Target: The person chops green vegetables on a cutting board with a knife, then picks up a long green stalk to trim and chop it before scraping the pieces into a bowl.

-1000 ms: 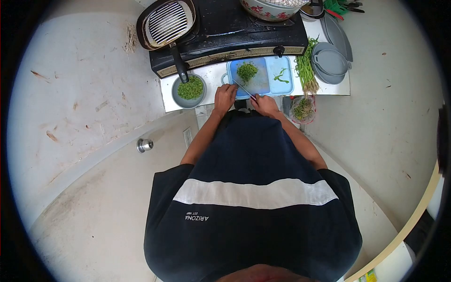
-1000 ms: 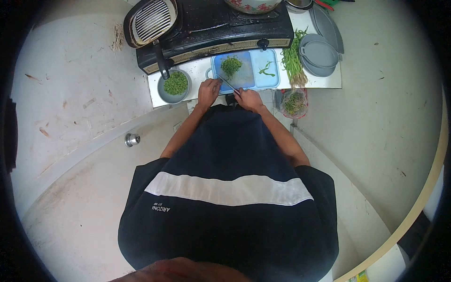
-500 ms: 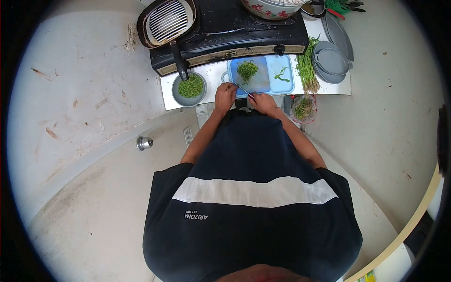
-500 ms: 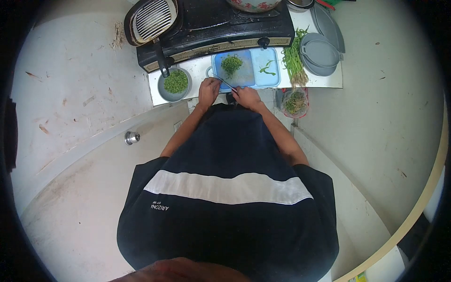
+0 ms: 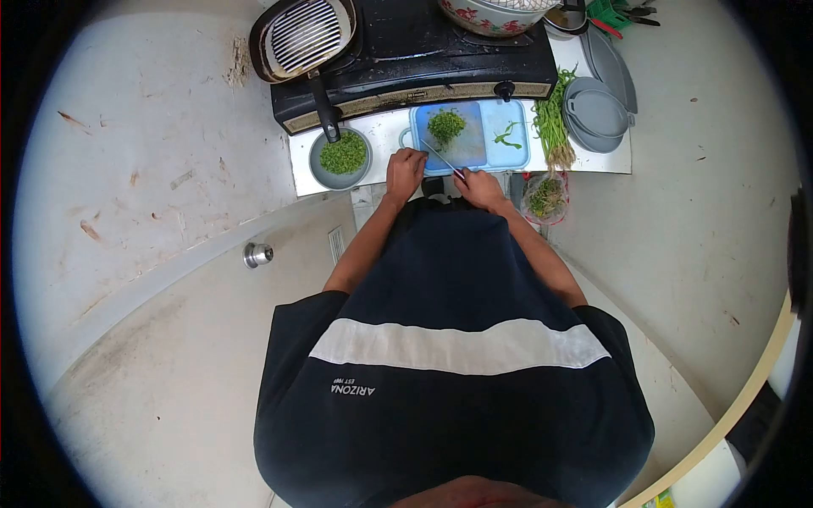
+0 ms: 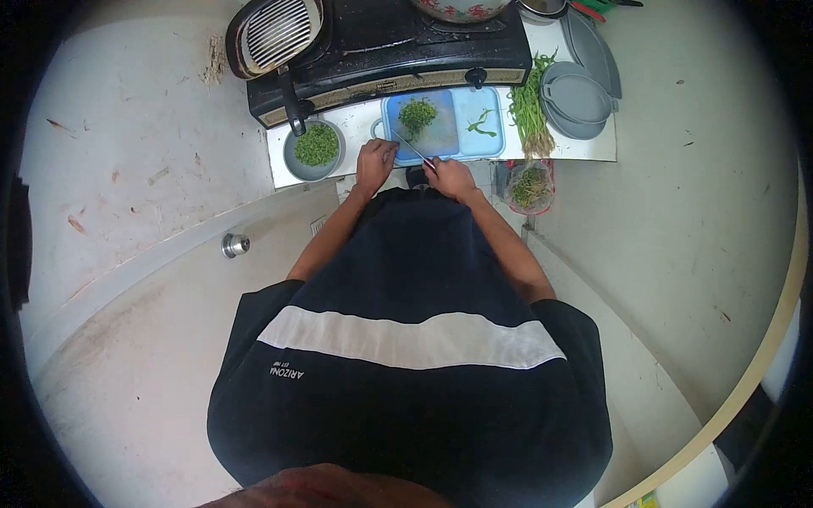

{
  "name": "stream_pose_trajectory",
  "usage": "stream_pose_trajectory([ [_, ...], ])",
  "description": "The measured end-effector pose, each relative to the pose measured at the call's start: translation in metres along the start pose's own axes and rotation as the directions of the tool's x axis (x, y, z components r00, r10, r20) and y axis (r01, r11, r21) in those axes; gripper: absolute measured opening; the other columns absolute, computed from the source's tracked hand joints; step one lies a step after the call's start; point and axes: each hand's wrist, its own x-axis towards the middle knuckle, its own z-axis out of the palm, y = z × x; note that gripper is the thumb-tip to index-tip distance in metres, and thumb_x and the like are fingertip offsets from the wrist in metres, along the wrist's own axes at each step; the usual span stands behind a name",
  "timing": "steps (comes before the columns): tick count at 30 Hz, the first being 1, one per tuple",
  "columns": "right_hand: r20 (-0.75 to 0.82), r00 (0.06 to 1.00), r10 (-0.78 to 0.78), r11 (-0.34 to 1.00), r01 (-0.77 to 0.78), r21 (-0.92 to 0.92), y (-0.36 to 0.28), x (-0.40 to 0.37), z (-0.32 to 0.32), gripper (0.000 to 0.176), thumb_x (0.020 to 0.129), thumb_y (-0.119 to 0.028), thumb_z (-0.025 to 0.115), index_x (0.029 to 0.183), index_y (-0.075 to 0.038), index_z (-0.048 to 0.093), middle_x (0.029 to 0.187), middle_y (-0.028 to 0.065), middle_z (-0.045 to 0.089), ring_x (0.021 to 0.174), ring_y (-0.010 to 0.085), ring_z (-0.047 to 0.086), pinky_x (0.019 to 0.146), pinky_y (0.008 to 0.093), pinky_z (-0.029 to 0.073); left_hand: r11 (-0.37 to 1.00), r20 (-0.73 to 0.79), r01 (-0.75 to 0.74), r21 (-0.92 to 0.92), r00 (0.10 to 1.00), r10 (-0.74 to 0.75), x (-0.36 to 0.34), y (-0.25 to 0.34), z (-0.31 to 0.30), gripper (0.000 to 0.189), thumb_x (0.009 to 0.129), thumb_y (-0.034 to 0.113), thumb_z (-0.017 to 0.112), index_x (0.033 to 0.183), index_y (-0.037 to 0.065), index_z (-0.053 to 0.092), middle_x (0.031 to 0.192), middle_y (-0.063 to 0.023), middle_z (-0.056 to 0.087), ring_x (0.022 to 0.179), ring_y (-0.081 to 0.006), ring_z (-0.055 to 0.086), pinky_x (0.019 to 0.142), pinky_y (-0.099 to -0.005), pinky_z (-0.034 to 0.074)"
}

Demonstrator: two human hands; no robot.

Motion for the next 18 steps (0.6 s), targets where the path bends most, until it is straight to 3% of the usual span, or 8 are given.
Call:
stream_pose_trajectory([
  [8, 0.027, 0.995, -0.095, 0.995, 0.094, 0.015, 0.003, 0.004, 0.0, 0.043, 0.101, -0.042, 0.058, 0.105, -0.001, 0.069, 0.079, 0.0282, 0.07, 0.077, 0.0476, 0.07, 0.075, 0.0566, 0.056, 1.0, -0.031, 0.007, 0.028, 1.0, -0.006, -0.006, 0.002, 0.001, 0.017, 0.083, 0.002, 0.071, 0.097, 0.007, 0.079, 0.092, -0.0089, 0.069, 0.088, -0.0303, 0.066, 0.081, -0.0425, 0.05],
  [18, 0.025, 0.99, -0.141, 0.986, 0.143, -0.083, -0.001, 0.017, 0.001, 0.042, 0.101, -0.042, 0.057, 0.104, -0.002, 0.068, 0.08, 0.0265, 0.07, 0.076, 0.0462, 0.07, 0.074, 0.0559, 0.057, 0.999, -0.035, 0.001, 0.042, 0.999, 0.0, -0.008, 0.0, 0.003, 0.013, 0.085, 0.003, 0.072, 0.097, 0.004, 0.077, 0.095, -0.0095, 0.069, 0.09, -0.0318, 0.066, 0.08, -0.0431, 0.051],
])
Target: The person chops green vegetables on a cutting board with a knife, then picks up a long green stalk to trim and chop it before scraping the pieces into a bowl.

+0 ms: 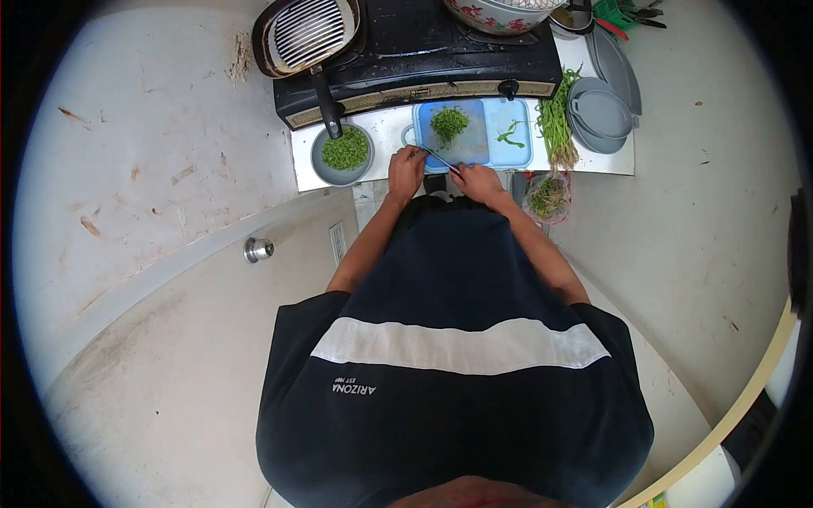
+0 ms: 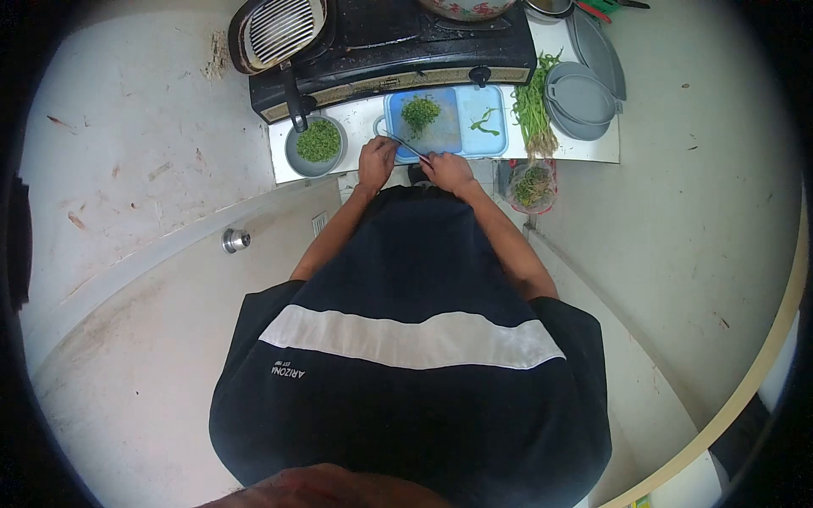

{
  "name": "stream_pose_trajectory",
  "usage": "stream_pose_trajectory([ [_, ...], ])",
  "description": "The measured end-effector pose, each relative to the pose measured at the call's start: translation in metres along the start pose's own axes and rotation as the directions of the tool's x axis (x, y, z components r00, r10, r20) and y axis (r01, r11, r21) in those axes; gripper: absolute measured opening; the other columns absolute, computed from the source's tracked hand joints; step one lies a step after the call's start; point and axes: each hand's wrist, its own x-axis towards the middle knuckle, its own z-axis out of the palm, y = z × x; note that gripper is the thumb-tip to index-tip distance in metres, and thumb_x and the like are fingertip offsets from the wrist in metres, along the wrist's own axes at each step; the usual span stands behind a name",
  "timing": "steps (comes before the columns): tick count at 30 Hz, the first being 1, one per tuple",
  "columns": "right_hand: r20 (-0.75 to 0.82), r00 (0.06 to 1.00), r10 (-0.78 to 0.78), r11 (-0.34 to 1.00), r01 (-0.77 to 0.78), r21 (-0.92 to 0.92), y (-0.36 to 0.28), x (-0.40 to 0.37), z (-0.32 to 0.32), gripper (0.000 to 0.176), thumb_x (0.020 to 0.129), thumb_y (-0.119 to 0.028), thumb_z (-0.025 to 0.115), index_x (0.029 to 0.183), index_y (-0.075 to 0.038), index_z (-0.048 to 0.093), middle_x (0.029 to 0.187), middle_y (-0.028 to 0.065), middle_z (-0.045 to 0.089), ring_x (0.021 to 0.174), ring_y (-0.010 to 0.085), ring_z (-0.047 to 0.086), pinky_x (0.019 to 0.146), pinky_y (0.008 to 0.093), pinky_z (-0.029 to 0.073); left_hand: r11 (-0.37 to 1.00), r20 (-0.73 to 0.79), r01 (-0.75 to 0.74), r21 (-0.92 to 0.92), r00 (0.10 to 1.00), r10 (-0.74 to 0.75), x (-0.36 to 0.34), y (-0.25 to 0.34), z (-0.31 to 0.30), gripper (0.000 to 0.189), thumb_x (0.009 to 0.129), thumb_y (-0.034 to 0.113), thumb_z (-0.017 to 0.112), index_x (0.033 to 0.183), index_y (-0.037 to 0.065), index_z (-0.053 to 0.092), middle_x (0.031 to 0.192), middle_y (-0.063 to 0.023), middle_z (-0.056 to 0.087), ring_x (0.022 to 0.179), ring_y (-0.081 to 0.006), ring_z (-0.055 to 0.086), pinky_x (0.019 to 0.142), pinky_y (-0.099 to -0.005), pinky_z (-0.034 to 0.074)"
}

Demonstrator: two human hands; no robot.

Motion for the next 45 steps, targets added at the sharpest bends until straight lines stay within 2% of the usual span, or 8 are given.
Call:
stream_pose_trajectory([
  [3, -0.028, 0.999, 0.035, 0.999, -0.036, -0.022, -0.001, -0.008, 0.002, 0.044, 0.101, -0.043, 0.056, 0.101, -0.002, 0.072, 0.081, 0.0251, 0.072, 0.078, 0.0433, 0.072, 0.074, 0.0539, 0.058, 0.999, 0.03, 0.045, -0.007, 0.999, -0.045, -0.001, 0.0, 0.001, 0.018, 0.084, 0.002, 0.07, 0.099, 0.007, 0.079, 0.095, -0.0087, 0.069, 0.091, -0.0297, 0.066, 0.083, -0.0423, 0.05],
  [9, -0.051, 0.998, 0.021, 1.0, -0.022, -0.004, -0.004, -0.001, 0.004, 0.045, 0.102, -0.043, 0.055, 0.1, -0.001, 0.071, 0.078, 0.0245, 0.072, 0.077, 0.0433, 0.072, 0.072, 0.0536, 0.058, 1.0, -0.037, 0.019, -0.023, 0.999, -0.02, -0.001, -0.001, 0.004, 0.01, 0.089, 0.007, 0.071, 0.097, 0.005, 0.077, 0.091, -0.0112, 0.07, 0.089, -0.0311, 0.067, 0.08, -0.0433, 0.05],
  [12, -0.03, 0.999, 0.028, 0.999, -0.029, -0.03, 0.001, -0.006, 0.002, 0.044, 0.102, -0.042, 0.055, 0.1, -0.002, 0.071, 0.078, 0.0245, 0.071, 0.077, 0.0436, 0.072, 0.073, 0.0536, 0.057, 0.997, -0.03, 0.067, -0.031, 0.997, -0.068, 0.001, 0.003, 0.001, 0.01, 0.089, 0.007, 0.071, 0.097, 0.005, 0.077, 0.093, -0.0115, 0.071, 0.088, -0.031, 0.068, 0.079, -0.0429, 0.05],
  [24, -0.046, 0.993, 0.105, 0.994, -0.103, 0.048, 0.01, -0.019, -0.011, 0.045, 0.102, -0.043, 0.055, 0.101, -0.001, 0.069, 0.078, 0.0269, 0.07, 0.078, 0.0462, 0.071, 0.076, 0.0551, 0.057, 0.994, -0.071, 0.07, -0.086, 0.995, -0.076, 0.013, 0.012, 0.012, 0.01, 0.087, 0.005, 0.071, 0.096, 0.006, 0.076, 0.091, -0.012, 0.07, 0.087, -0.0345, 0.067, 0.077, -0.0474, 0.051],
  [27, -0.041, 0.995, 0.096, 0.992, -0.093, 0.083, 0.01, -0.02, -0.007, 0.046, 0.102, -0.044, 0.055, 0.102, 0.0, 0.07, 0.079, 0.028, 0.07, 0.078, 0.0469, 0.071, 0.076, 0.0556, 0.057, 0.998, -0.09, 0.061, -0.031, 0.994, -0.063, 0.013, 0.012, 0.013, 0.008, 0.086, 0.006, 0.072, 0.094, 0.006, 0.075, 0.09, -0.0123, 0.07, 0.085, -0.0349, 0.066, 0.077, -0.0473, 0.051],
  [30, -0.013, 0.996, 0.09, 0.99, -0.088, 0.113, 0.009, -0.02, -0.002, 0.047, 0.102, -0.044, 0.055, 0.102, 0.0, 0.071, 0.079, 0.0284, 0.07, 0.078, 0.0474, 0.071, 0.076, 0.0558, 0.057, 0.992, -0.055, 0.113, -0.052, 0.992, -0.115, 0.013, 0.011, 0.01, 0.008, 0.086, 0.007, 0.072, 0.093, 0.006, 0.075, 0.09, -0.0123, 0.07, 0.085, -0.0351, 0.066, 0.077, -0.048, 0.051],
  [38, -0.053, 0.998, 0.018, 0.994, -0.012, 0.111, 0.006, -0.004, 0.008, 0.046, 0.102, -0.043, 0.054, 0.1, 0.001, 0.069, 0.08, 0.0283, 0.069, 0.077, 0.0481, 0.069, 0.075, 0.0583, 0.055, 0.982, 0.029, -0.048, 0.182, 0.999, 0.043, 0.008, 0.004, 0.009, 0.016, 0.085, 0.009, 0.073, 0.101, 0.009, 0.075, 0.101, -0.0064, 0.07, 0.095, -0.0269, 0.065, 0.083, -0.0429, 0.046],
  [45, -0.053, 0.998, 0.019, 0.998, -0.016, 0.065, 0.008, -0.008, 0.009, 0.046, 0.103, -0.043, 0.054, 0.1, 0.001, 0.068, 0.079, 0.0282, 0.07, 0.076, 0.0485, 0.069, 0.074, 0.058, 0.055, 0.974, 0.067, -0.093, 0.208, 0.995, 0.08, 0.004, 0.002, 0.005, 0.019, 0.085, 0.008, 0.073, 0.104, 0.011, 0.076, 0.103, -0.0047, 0.068, 0.094, -0.0255, 0.064, 0.082, -0.0426, 0.046],
])
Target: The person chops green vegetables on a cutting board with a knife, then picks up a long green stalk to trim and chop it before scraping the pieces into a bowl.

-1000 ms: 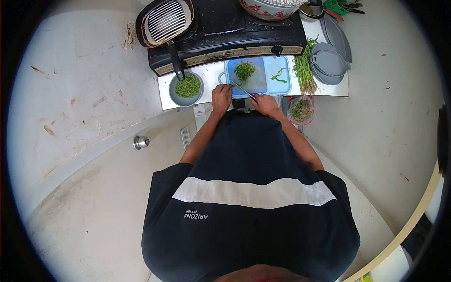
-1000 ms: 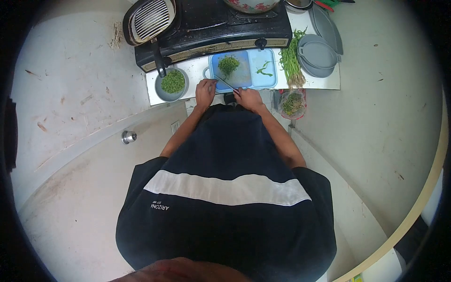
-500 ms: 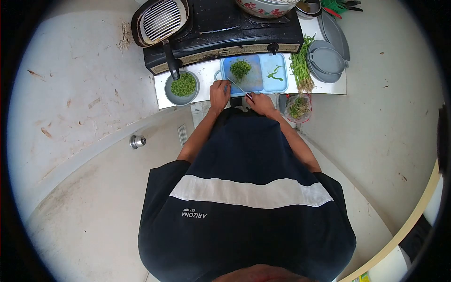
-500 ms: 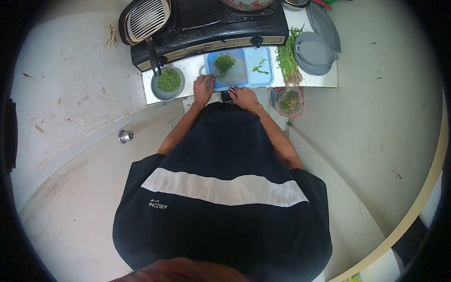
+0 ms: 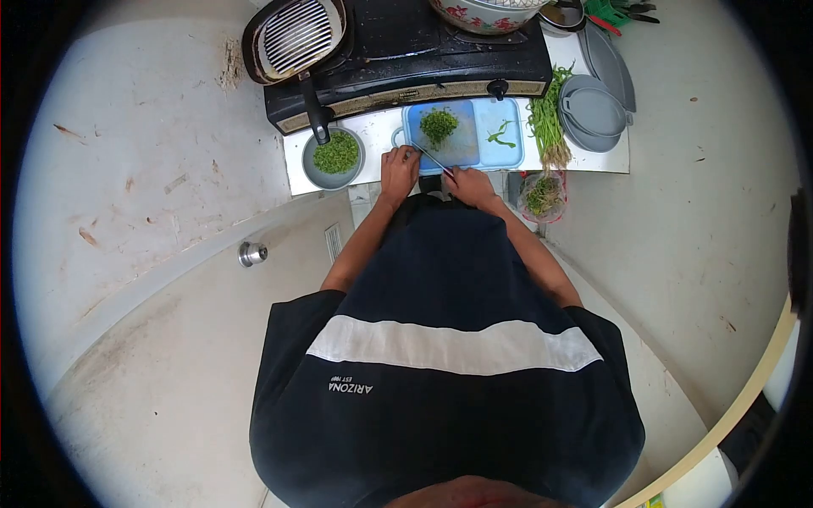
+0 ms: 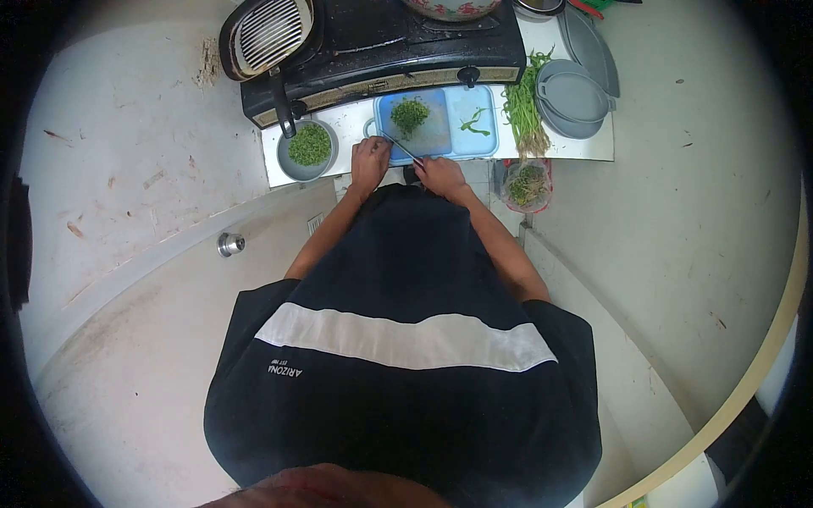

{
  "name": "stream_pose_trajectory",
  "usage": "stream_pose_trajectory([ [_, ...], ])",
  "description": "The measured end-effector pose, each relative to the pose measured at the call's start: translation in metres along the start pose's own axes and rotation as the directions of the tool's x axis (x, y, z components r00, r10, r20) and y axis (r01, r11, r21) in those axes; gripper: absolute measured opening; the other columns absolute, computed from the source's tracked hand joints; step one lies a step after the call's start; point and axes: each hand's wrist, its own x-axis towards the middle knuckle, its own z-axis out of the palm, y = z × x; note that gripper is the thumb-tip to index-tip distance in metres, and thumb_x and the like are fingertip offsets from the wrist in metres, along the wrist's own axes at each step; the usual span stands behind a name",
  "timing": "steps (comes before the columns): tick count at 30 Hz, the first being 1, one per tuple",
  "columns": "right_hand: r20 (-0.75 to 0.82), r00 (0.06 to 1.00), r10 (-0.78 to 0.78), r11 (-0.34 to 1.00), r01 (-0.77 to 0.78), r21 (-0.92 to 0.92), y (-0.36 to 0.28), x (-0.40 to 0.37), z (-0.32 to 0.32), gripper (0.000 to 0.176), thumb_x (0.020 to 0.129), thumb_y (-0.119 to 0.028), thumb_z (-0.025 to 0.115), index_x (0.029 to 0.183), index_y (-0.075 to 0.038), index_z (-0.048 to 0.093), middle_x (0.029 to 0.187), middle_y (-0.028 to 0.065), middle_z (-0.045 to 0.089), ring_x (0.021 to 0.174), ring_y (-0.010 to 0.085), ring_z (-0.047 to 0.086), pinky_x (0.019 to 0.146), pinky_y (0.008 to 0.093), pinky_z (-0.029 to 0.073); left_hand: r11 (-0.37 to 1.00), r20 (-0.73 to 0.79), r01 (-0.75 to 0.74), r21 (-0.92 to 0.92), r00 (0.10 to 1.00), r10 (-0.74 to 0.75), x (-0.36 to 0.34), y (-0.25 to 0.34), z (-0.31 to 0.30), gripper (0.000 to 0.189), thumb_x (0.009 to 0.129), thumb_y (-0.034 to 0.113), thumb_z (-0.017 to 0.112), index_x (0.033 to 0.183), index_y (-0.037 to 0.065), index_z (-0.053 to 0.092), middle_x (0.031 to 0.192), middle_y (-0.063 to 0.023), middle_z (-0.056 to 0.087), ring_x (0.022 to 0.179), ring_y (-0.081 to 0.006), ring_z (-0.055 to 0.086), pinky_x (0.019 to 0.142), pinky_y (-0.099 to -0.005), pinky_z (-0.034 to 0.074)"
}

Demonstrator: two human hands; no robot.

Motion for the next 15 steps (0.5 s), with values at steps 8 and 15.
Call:
stream_pose_trajectory([
  [8, 0.077, 0.988, 0.133, 0.991, -0.135, 0.016, -0.002, -0.004, -0.015, 0.049, 0.104, -0.045, 0.05, 0.105, 0.0, 0.069, 0.085, 0.0286, 0.071, 0.084, 0.0484, 0.07, 0.081, 0.0576, 0.055, 0.985, -0.03, 0.12, -0.123, 0.992, -0.124, 0.002, 0.004, 0.0, 0.017, 0.09, 0.008, 0.071, 0.106, 0.01, 0.076, 0.094, -0.0068, 0.07, 0.089, -0.0276, 0.067, 0.081, -0.042, 0.047],
  [15, 0.086, 0.991, 0.107, 0.993, -0.111, 0.043, -0.006, -0.008, -0.013, 0.05, 0.104, -0.045, 0.051, 0.106, 0.001, 0.069, 0.086, 0.0299, 0.071, 0.086, 0.0489, 0.07, 0.082, 0.0571, 0.055, 0.981, -0.011, 0.085, -0.174, 0.996, -0.088, 0.002, 0.0, -0.002, 0.015, 0.088, 0.007, 0.072, 0.102, 0.009, 0.077, 0.096, -0.0072, 0.071, 0.09, -0.0277, 0.067, 0.081, -0.0428, 0.047],
])
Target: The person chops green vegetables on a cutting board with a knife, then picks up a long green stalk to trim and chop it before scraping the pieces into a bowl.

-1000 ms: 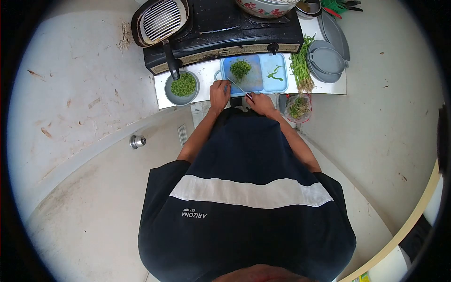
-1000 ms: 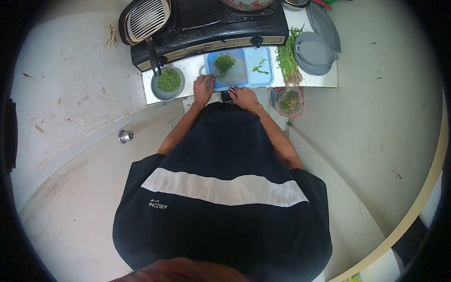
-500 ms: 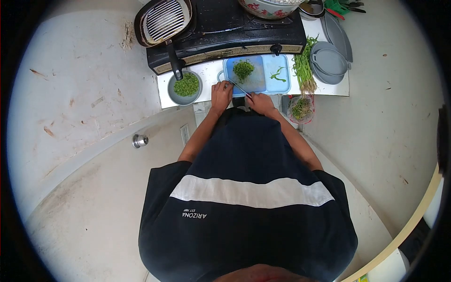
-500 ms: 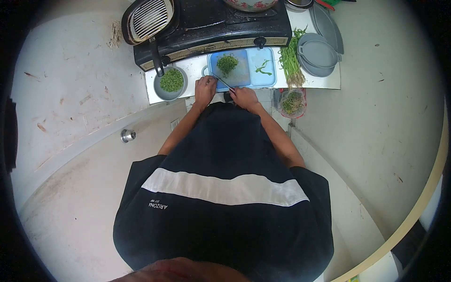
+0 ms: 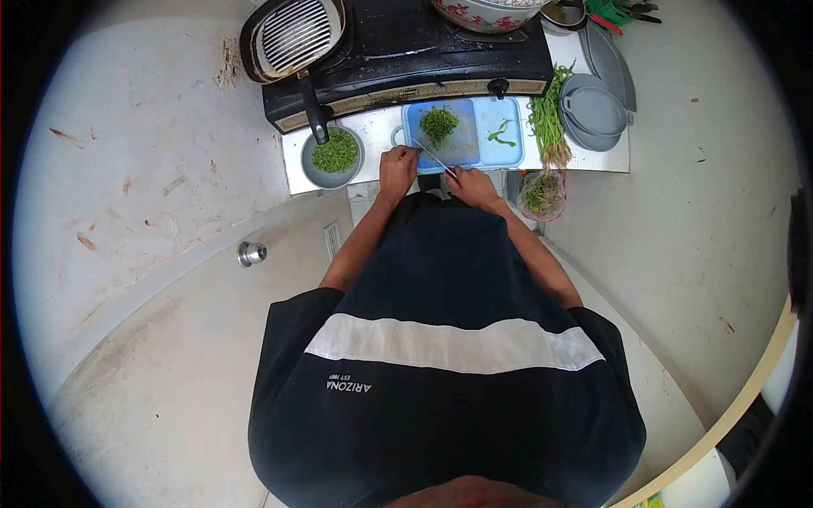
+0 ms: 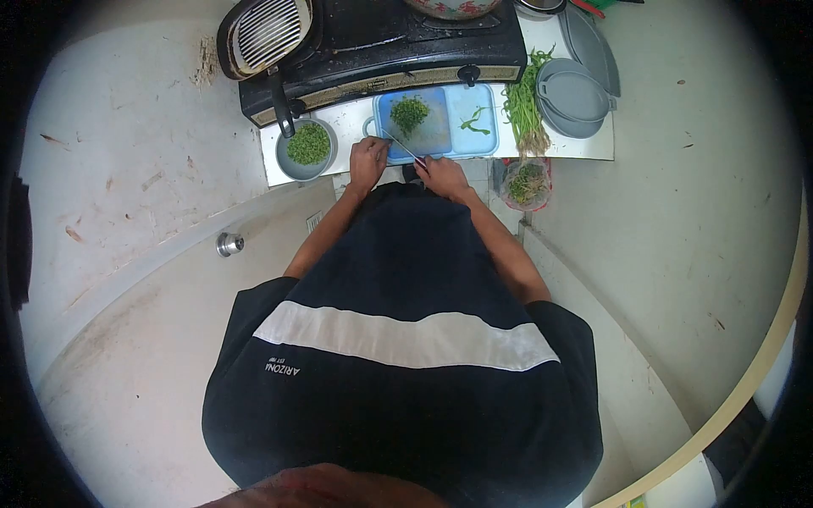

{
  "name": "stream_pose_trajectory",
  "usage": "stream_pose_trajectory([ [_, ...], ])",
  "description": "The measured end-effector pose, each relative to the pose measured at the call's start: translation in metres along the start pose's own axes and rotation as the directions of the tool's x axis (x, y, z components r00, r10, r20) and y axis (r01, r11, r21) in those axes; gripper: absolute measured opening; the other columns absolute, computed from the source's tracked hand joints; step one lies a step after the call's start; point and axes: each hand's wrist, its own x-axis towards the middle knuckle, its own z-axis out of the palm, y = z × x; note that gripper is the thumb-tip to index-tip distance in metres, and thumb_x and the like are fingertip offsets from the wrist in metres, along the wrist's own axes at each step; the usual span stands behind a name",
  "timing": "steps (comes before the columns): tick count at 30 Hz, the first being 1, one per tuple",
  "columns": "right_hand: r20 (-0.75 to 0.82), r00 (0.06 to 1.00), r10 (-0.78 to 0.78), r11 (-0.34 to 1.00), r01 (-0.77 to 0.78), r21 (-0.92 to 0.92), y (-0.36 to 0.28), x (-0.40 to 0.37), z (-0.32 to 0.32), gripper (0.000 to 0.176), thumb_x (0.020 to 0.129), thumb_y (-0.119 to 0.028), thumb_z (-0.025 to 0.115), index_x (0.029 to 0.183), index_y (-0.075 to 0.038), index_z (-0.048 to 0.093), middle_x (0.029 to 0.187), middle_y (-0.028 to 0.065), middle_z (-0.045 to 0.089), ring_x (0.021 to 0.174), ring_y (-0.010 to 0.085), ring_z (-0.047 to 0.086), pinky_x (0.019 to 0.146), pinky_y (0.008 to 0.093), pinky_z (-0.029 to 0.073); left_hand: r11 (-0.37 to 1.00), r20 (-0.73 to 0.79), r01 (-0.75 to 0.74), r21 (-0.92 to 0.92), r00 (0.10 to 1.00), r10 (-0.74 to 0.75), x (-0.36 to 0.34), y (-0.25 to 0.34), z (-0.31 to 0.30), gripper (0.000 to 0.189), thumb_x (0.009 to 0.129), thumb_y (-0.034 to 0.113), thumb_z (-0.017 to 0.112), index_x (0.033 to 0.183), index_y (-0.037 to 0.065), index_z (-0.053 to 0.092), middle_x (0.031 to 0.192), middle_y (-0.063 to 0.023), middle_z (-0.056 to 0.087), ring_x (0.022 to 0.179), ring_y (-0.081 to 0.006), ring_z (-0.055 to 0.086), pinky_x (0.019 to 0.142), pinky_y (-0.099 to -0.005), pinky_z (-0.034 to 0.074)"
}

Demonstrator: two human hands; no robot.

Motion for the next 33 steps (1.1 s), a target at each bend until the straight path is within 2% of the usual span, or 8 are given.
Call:
stream_pose_trajectory([
  [5, -0.047, 0.995, -0.086, 0.996, 0.084, -0.032, 0.006, 0.01, 0.016, 0.047, 0.103, -0.043, 0.053, 0.101, 0.001, 0.067, 0.077, 0.0286, 0.069, 0.078, 0.048, 0.07, 0.074, 0.0581, 0.055, 0.999, -0.005, -0.036, 0.036, 0.999, 0.036, 0.001, 0.002, -0.002, 0.016, 0.086, 0.006, 0.072, 0.101, 0.008, 0.077, 0.095, -0.0073, 0.07, 0.091, -0.0284, 0.067, 0.081, -0.0431, 0.048],
  [11, -0.1, 0.988, -0.118, 0.991, 0.111, -0.072, 0.003, 0.021, 0.018, 0.045, 0.103, -0.042, 0.053, 0.1, 0.001, 0.067, 0.074, 0.0261, 0.069, 0.073, 0.0472, 0.07, 0.07, 0.0566, 0.056, 0.994, 0.012, -0.073, 0.079, 0.997, 0.073, 0.002, 0.002, -0.004, 0.017, 0.085, 0.005, 0.072, 0.102, 0.007, 0.076, 0.096, -0.0075, 0.068, 0.092, -0.0289, 0.064, 0.08, -0.0429, 0.049],
  [15, -0.059, 0.995, -0.078, 0.996, 0.076, -0.038, 0.008, 0.013, 0.017, 0.045, 0.102, -0.043, 0.053, 0.102, -0.001, 0.069, 0.079, 0.0263, 0.071, 0.078, 0.0471, 0.071, 0.075, 0.0575, 0.056, 0.996, 0.027, -0.086, 0.037, 0.996, 0.085, 0.003, -0.001, -0.007, 0.017, 0.086, 0.004, 0.072, 0.102, 0.006, 0.076, 0.095, -0.008, 0.068, 0.091, -0.0292, 0.063, 0.079, -0.0422, 0.049],
  [18, -0.105, 0.993, -0.049, 0.998, 0.043, -0.052, 0.007, 0.009, 0.012, 0.046, 0.103, -0.044, 0.053, 0.103, 0.0, 0.068, 0.079, 0.0271, 0.071, 0.078, 0.0481, 0.07, 0.076, 0.0583, 0.056, 0.996, 0.002, -0.088, 0.005, 0.996, 0.088, 0.004, 0.001, -0.007, 0.016, 0.086, 0.003, 0.071, 0.101, 0.006, 0.076, 0.095, -0.0087, 0.068, 0.091, -0.0294, 0.063, 0.08, -0.0418, 0.05],
  [20, -0.047, 0.999, -0.025, 1.0, 0.024, -0.019, 0.003, 0.009, 0.005, 0.046, 0.103, -0.044, 0.053, 0.105, 0.0, 0.068, 0.08, 0.0281, 0.07, 0.079, 0.0484, 0.07, 0.077, 0.0582, 0.056, 0.999, 0.001, -0.033, -0.014, 0.999, 0.033, 0.005, 0.001, -0.008, 0.013, 0.087, 0.004, 0.071, 0.099, 0.005, 0.076, 0.093, -0.0092, 0.069, 0.089, -0.0297, 0.063, 0.079, -0.042, 0.05],
  [30, -0.007, 0.998, -0.067, 0.998, 0.067, -0.018, -0.002, 0.011, 0.009, 0.047, 0.103, -0.043, 0.054, 0.104, 0.001, 0.068, 0.08, 0.0281, 0.07, 0.079, 0.0472, 0.071, 0.076, 0.0568, 0.056, 0.998, 0.034, -0.063, 0.013, 0.997, 0.063, 0.005, -0.002, -0.009, 0.013, 0.085, 0.005, 0.073, 0.098, 0.006, 0.076, 0.091, -0.0084, 0.068, 0.089, -0.0296, 0.063, 0.08, -0.0431, 0.05],
  [32, -0.106, 0.986, -0.13, 0.991, 0.124, -0.054, -0.002, 0.017, 0.014, 0.045, 0.102, -0.042, 0.055, 0.098, 0.002, 0.067, 0.075, 0.0294, 0.068, 0.072, 0.0483, 0.069, 0.069, 0.0572, 0.056, 0.998, 0.024, -0.059, 0.006, 0.998, 0.059, 0.005, -0.001, -0.009, 0.014, 0.085, 0.004, 0.073, 0.098, 0.006, 0.076, 0.093, -0.0084, 0.068, 0.09, -0.0294, 0.063, 0.08, -0.0429, 0.05],
  [33, -0.106, 0.986, -0.129, 0.991, 0.124, -0.055, -0.003, 0.019, 0.014, 0.045, 0.102, -0.042, 0.055, 0.098, 0.002, 0.067, 0.075, 0.0294, 0.068, 0.072, 0.0483, 0.069, 0.069, 0.0572, 0.056, 0.998, 0.024, -0.059, 0.004, 0.998, 0.059, 0.005, -0.001, -0.009, 0.014, 0.085, 0.004, 0.073, 0.098, 0.006, 0.076, 0.093, -0.0084, 0.068, 0.09, -0.0294, 0.063, 0.08, -0.0429, 0.05],
])
